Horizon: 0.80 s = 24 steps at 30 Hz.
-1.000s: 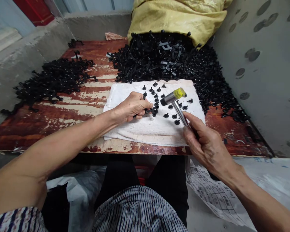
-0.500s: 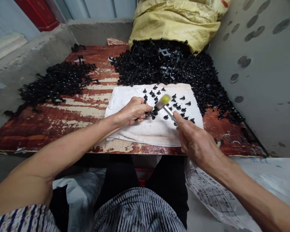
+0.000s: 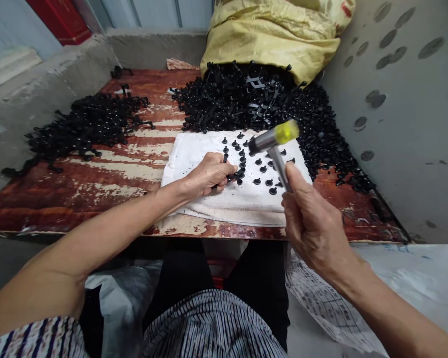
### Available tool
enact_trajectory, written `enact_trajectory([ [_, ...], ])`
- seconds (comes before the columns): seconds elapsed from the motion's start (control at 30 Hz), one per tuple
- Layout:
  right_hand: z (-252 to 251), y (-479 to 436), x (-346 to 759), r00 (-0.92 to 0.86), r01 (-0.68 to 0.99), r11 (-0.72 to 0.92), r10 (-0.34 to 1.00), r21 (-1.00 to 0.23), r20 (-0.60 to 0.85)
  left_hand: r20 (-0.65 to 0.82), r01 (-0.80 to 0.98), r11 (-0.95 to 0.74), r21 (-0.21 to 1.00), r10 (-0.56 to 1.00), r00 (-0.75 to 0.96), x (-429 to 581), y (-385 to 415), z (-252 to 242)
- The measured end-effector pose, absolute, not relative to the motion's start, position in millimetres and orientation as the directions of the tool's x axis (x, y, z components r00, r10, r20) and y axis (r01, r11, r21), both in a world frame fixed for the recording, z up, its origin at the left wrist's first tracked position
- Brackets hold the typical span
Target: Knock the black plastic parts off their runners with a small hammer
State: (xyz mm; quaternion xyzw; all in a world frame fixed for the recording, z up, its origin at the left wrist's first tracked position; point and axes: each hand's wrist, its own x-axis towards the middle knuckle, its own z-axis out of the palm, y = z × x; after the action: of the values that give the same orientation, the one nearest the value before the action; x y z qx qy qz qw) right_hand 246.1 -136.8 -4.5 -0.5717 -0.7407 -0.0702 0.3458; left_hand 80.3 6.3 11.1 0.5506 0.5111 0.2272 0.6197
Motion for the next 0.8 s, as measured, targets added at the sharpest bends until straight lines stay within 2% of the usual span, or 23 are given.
enact_trajectory([
  [0.1, -4.6, -140.1, 243.1, -0.127, 0.887, 0.336, 0.838, -0.317, 0.531, -0.386, 0.281, 0.295, 0.913, 0.847, 0.365, 81.2, 5.1, 13.0],
  [0.27, 1.5, -137.7, 244.3, -0.085, 0.906, 0.317, 0.783, -0.279, 0.616, -0.364, 0.223, 0.298, 0.928, 0.854, 0.373, 80.9, 3.8, 14.1],
  [0.33, 1.5, -133.4, 247.7, -0.107, 0.94, 0.263, 0.834, -0.22, 0.541, -0.358, 0.21, 0.299, 0.931, 0.858, 0.368, 80.8, 4.6, 13.0],
  [0.4, 2.2, -129.6, 251.1, -0.132, 0.96, 0.218, 0.906, -0.175, 0.401, -0.353, 0.203, 0.297, 0.933, 0.865, 0.356, 80.9, 5.5, 11.9],
  [0.47, 7.2, -128.7, 252.0, -0.135, 0.957, 0.214, 0.924, -0.193, 0.358, -0.356, 0.21, 0.298, 0.931, 0.867, 0.348, 80.9, 6.2, 11.3],
  [0.6, 21.3, -135.4, 245.0, -0.058, 0.924, 0.274, 0.791, -0.268, 0.609, -0.368, 0.239, 0.296, 0.925, 0.858, 0.358, 79.8, 5.9, 11.6],
  [0.67, 19.9, -137.5, 243.0, -0.048, 0.933, 0.261, 0.771, -0.247, 0.635, -0.359, 0.244, 0.283, 0.928, 0.858, 0.367, 79.6, 5.6, 11.8],
  [0.8, 7.0, -134.3, 247.6, -0.12, 0.978, 0.173, 0.923, -0.117, 0.365, -0.359, 0.275, 0.269, 0.923, 0.858, 0.367, 81.2, 6.4, 11.0],
])
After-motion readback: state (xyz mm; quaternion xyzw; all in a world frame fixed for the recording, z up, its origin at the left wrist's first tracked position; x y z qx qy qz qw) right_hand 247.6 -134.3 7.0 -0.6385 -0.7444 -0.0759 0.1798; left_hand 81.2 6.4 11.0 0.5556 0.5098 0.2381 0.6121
